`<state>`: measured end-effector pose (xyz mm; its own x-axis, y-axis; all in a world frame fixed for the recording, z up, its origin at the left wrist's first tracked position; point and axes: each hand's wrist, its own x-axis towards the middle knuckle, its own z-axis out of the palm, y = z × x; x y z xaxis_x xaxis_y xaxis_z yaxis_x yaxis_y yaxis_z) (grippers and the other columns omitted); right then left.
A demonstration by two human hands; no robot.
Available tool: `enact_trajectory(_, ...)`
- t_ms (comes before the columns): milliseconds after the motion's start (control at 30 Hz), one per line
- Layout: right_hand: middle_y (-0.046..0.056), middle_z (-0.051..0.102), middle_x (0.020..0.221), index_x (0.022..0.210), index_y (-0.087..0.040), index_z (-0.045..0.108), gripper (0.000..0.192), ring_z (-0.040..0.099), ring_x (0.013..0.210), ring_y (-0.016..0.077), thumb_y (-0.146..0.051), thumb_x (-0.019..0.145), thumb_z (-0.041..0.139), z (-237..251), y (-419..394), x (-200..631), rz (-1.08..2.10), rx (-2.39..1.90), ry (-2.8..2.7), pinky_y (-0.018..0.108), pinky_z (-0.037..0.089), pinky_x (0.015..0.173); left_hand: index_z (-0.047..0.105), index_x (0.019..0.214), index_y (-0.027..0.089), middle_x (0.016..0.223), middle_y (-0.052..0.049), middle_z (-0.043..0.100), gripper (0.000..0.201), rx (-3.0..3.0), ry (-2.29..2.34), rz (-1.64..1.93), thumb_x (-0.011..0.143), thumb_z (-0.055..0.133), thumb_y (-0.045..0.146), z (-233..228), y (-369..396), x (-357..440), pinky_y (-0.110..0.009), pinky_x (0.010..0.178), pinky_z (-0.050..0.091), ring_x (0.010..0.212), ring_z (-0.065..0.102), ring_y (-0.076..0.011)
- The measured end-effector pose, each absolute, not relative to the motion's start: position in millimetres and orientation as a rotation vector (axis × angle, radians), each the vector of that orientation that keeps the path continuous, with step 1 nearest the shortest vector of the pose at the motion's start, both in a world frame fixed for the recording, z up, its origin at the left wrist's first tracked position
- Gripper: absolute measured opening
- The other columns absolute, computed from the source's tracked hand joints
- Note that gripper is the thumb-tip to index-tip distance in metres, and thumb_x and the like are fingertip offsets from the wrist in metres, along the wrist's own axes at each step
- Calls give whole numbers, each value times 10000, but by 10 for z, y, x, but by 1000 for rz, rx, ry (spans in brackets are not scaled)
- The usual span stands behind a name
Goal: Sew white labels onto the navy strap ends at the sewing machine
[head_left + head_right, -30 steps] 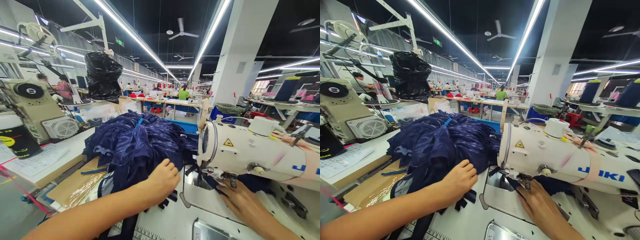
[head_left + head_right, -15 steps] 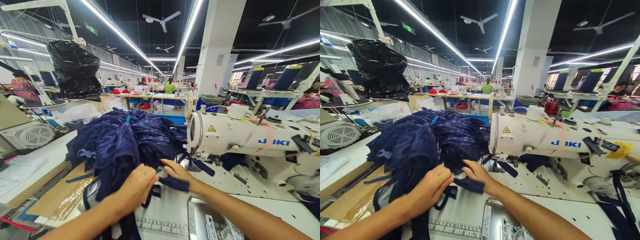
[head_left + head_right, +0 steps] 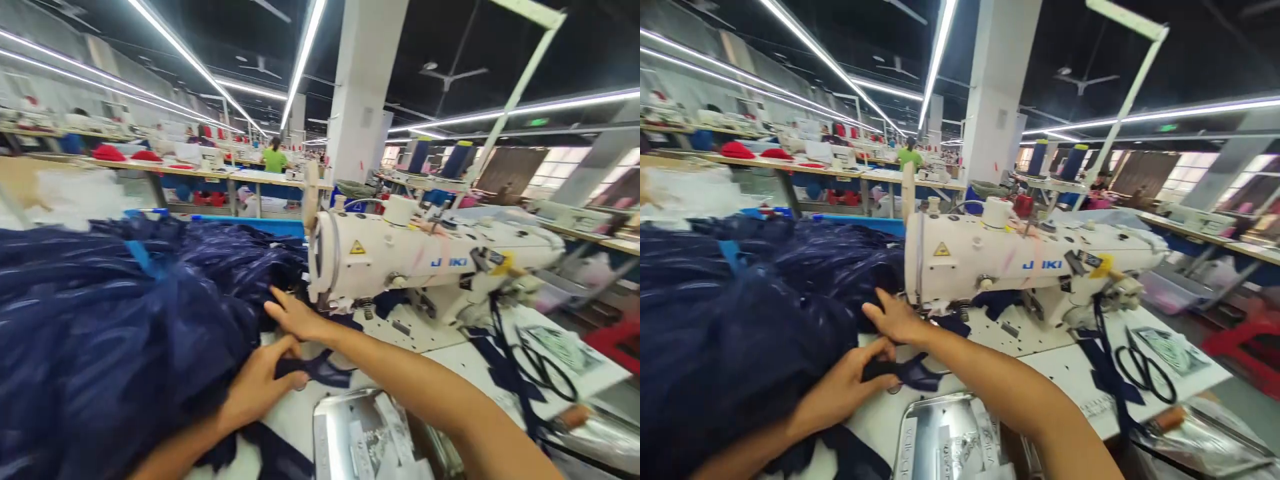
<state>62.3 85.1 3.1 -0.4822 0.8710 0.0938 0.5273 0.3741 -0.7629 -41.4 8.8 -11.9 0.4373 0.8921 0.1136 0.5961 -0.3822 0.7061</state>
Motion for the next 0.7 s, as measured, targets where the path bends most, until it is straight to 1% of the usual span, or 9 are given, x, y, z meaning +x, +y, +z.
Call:
enact_trajectory(67,99,338,1362,1319,-114,316,504,313,1244,178,-360,881,354,125,667,834,962,-1179,-2237,305,232,1026,552,833,194,802,-12,616,191,2256,1235,699,691,541,321,-174,213,-523,-282,708,436,758,557,-185)
enact_trajectory(133,95,373,1342,1300,-136,354,479,350,1221,177,-344,870,387,194,449,1093,976,-1111,-2331,302,263,1008,574,858,200,855,-31,619,171,2499,1115,768,742,512,309,-235,255,-619,-273,733,437,804,560,-186)
enact_trajectory(233,99,493,1236,1231,-147,442,448,469,1113,182,-302,814,496,226,167,1557,945,-1050,-2305,284,377,903,589,888,214,829,-33,594,192,2860,962,798,814,412,223,-274,209,-672,-256,675,414,742,543,-163)
enact_trajectory(333,66,616,981,967,-150,590,209,560,912,163,-225,780,534,187,2,2027,833,-1159,-2165,260,441,738,595,900,206,753,-31,568,297,3117,880,796,842,314,129,-249,126,-601,-281,632,370,658,511,-155)
enact_trajectory(400,31,607,809,773,-157,594,76,559,765,140,-164,777,518,143,-73,2285,689,-1243,-2143,247,431,654,603,871,193,727,-31,564,323,3239,811,807,839,299,86,-213,67,-510,-298,655,360,655,508,-158)
enact_trajectory(433,19,586,761,720,-159,580,89,546,717,130,-149,778,514,120,-111,2388,628,-1249,-2161,245,421,640,607,855,188,736,-35,569,338,3283,802,815,829,296,59,-188,34,-460,-309,683,361,674,514,-163)
enact_trajectory(500,11,555,735,694,-162,567,114,525,678,117,-148,792,510,79,-197,2534,551,-1215,-2250,245,408,643,619,817,184,788,-51,582,371,3337,894,807,791,292,12,-113,-34,-366,-334,735,360,724,527,-179)
enact_trajectory(567,18,546,754,723,-165,574,112,514,689,121,-168,811,504,44,-293,2613,471,-1168,-2376,255,400,661,629,747,187,802,-65,588,373,3351,1063,730,747,307,0,1,-89,-290,-345,726,367,736,535,-197)
enact_trajectory(700,43,556,838,775,-172,591,111,487,795,148,-195,829,497,8,-446,2659,218,-1086,-2615,292,373,731,632,656,198,673,-40,602,298,3201,1342,269,695,380,44,301,-75,-158,-326,652,384,635,551,-199)
